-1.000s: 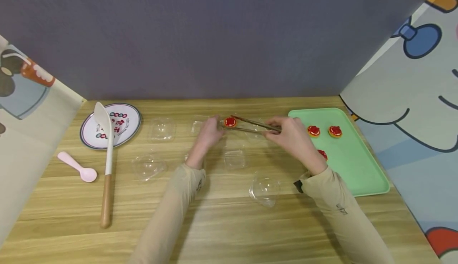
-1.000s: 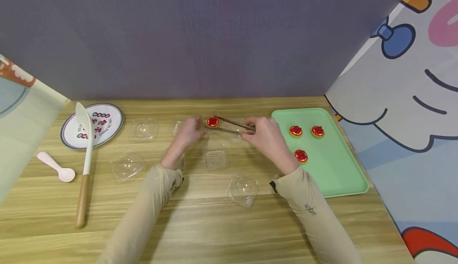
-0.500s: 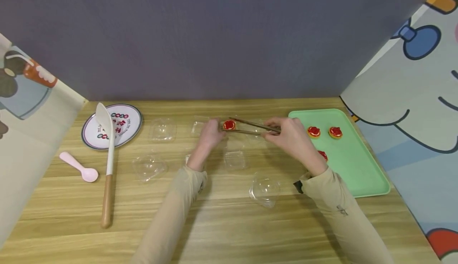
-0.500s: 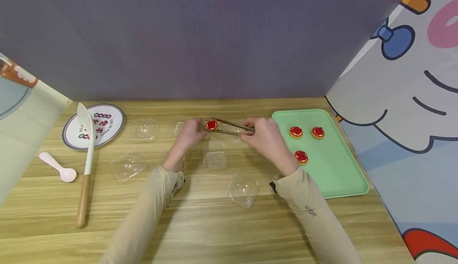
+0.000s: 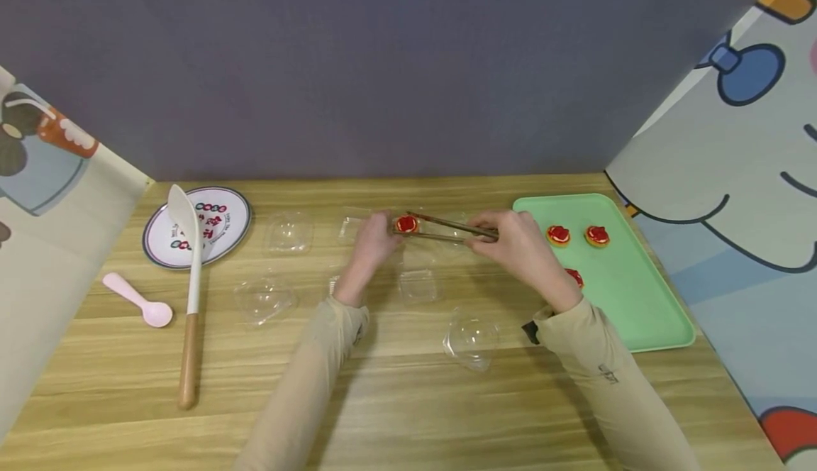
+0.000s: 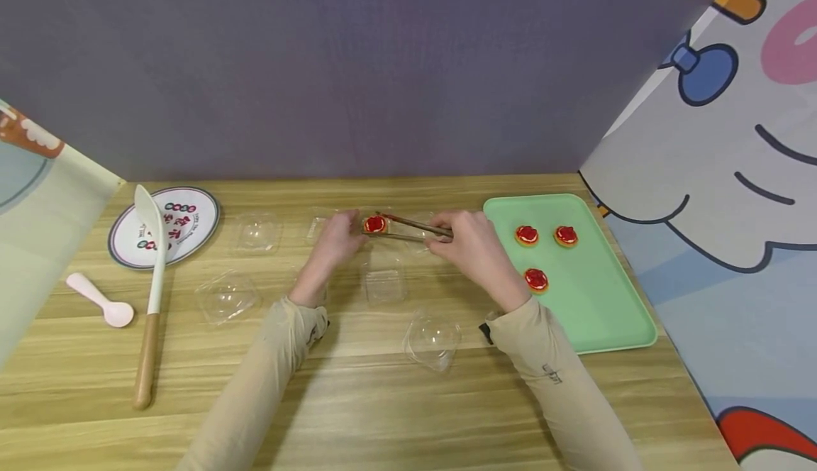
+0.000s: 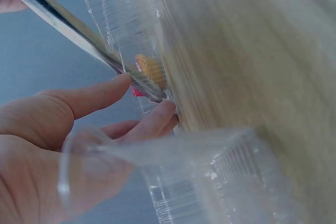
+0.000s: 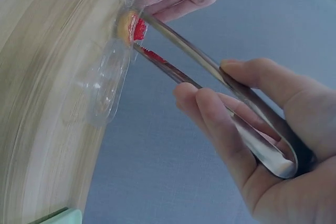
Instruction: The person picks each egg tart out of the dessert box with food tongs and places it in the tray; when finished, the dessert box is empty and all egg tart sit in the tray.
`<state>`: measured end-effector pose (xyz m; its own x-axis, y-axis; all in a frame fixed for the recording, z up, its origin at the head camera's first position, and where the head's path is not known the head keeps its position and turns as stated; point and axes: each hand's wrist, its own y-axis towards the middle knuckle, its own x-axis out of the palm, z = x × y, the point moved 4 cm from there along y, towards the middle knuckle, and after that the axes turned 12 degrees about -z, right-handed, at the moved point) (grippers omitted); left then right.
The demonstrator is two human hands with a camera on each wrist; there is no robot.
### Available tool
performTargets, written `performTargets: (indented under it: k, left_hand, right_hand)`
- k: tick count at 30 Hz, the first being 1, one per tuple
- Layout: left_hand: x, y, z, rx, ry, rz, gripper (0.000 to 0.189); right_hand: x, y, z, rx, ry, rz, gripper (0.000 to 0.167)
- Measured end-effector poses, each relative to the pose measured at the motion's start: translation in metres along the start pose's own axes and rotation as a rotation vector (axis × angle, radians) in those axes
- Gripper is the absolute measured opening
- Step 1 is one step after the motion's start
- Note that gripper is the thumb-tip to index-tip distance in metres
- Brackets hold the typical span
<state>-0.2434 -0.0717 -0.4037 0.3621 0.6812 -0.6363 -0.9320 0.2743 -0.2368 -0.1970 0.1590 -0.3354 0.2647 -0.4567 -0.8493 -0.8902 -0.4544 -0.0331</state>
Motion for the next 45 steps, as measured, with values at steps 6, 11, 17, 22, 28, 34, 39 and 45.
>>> performTargets:
  k: [6,11,17,22,28,34,39,45]
  left_hand:
    - [0.0,0.0,0.0,0.014,0.006,0.01,0.018]
    - [0.001,0.0,0.001,0.012,0.017,0.01,0.017]
    - [0.002,0.001,0.002,-0.001,0.0,0.012,0.02]
    - [0.002,0.001,0.003,0.001,0.009,0.031,0.025]
    - [0.002,0.001,0.004,0.012,0.021,0.049,0.03]
    - [0.002,0.0,0.003,0.019,0.01,0.051,0.03]
    - [0.002,-0.001,0.001,0.003,-0.027,0.041,0.029]
    - [0.002,-0.002,0.0,-0.012,-0.053,0.029,0.023]
  right_hand:
    - [-0.001,0.0,0.001,0.005,0.025,-0.016,0.026]
    - [-0.001,-0.001,0.002,-0.018,0.016,-0.024,0.027]
    - [0.0,-0.002,0.006,-0.023,0.034,-0.024,0.028]
    - [0.001,-0.004,0.009,-0.01,0.075,-0.011,0.027]
    - [0.0,-0.005,0.008,-0.001,0.103,-0.012,0.027]
    - [0.001,-0.006,0.009,0.01,0.119,-0.02,0.029]
    - [0.001,-0.01,0.012,0.024,0.133,-0.02,0.029]
    - [0.0,-0.015,0.016,0.04,0.175,-0.008,0.03]
